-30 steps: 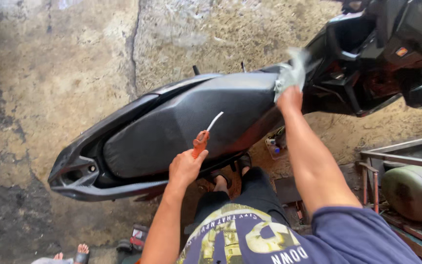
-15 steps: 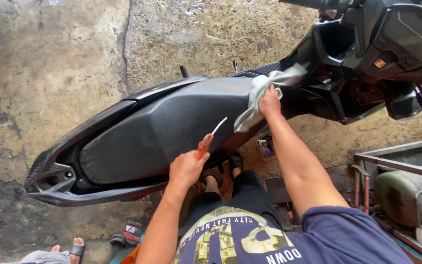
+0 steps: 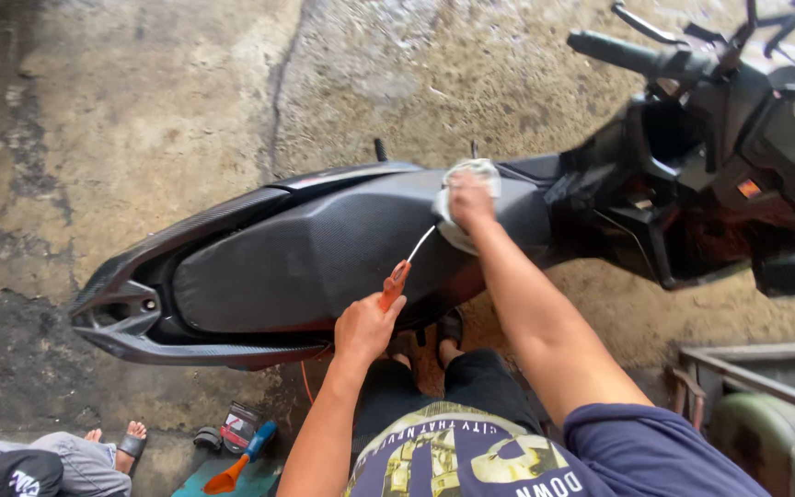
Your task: The person uses a cloth and an air blower to clean the seat and rear body panels of a black motorcycle. They wipe the seat, footrests, and rear fender while intermittently blowing air into crevices to remove dust.
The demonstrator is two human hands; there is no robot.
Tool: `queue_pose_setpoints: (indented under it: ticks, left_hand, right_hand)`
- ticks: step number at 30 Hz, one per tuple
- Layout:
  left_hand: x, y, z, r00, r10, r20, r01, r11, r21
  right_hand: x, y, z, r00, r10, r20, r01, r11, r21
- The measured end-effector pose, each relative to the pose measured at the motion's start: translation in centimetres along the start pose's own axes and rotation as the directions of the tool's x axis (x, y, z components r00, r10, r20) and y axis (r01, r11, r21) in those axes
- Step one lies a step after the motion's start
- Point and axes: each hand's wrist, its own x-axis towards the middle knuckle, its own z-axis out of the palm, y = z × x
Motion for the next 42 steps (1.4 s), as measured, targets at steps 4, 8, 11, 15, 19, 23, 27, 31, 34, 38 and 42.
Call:
queue_pose_setpoints:
  ticks: [4,8,11,15,19,23,27,31,34,38,42]
  left_hand:
    - [-3.6,-3.8,-3.1,0.984,-0.123,-0.131,0.109,0.988,-0.112]
    - [-7.6,-10.6,-6.6,0.912,-0.305,-0.274,0.271,0.950,-0.156]
    - [-10.0,-16.6,-7.9,0.873,-0.410,-0.264,0.306,0.882,-0.359]
    - [-11.8,-23.2,-7.3,0.856,-0.419,-0.303,0.316,0.888,-0.334]
    - [-12.8,-28.6,-7.5,0.844,-0.447,-0.295,0.350,0.877,-0.328]
    - [-13.7,-32.2,-8.7,0.868,-0.405,-0.287,0.303,0.891,-0.339]
    - [-13.9,-33.5,-10.8,0.871,-0.363,-0.331,0.243,0.904,-0.352]
    - [-14.2,-32.3,-11.8,0.907,-0.313,-0.282,0.192,0.903,-0.385]
    - [-14.2,-30.6,-11.2,0.952,-0.256,-0.169,0.179,0.912,-0.369]
    - [-13.7,-28.5,-9.0,0.994,-0.099,-0.055,0.083,0.967,-0.241]
    - [-13.6,-27.0,-6.3,0.999,-0.011,0.051,0.018,0.991,-0.131]
  right_hand:
    - [-0.9,-12.8,7.6,0.896,-0.440,-0.053,0.441,0.897,0.006]
    - [-4.5,-18.6,9.2,0.664,-0.733,-0.144,0.746,0.638,0.190]
    - [-5.4,-17.3,8.0,0.936,-0.348,0.062,0.351,0.902,-0.252]
    - [-6.7,-18.5,11.1,0.921,-0.328,-0.211,0.263,0.922,-0.285]
    - [-10.7,-26.4,17.5,0.927,-0.325,-0.186,0.299,0.942,-0.152]
    - [-13.5,-32.1,19.3,0.888,-0.459,0.032,0.448,0.878,0.169]
    - [-17.3,-36.8,20.2,0.604,-0.754,0.258,0.754,0.646,0.121]
    - [-21.1,-34.9,19.1,0.489,-0.776,0.398,0.803,0.579,0.141]
    - [-23.8,-28.9,17.6,0.483,-0.749,0.454,0.826,0.561,0.047]
    - [-27.5,-19.0,15.8,0.587,-0.730,0.349,0.806,0.566,-0.171]
    - [-29.3,-9.7,10.5,0.784,-0.565,0.258,0.515,0.359,-0.779]
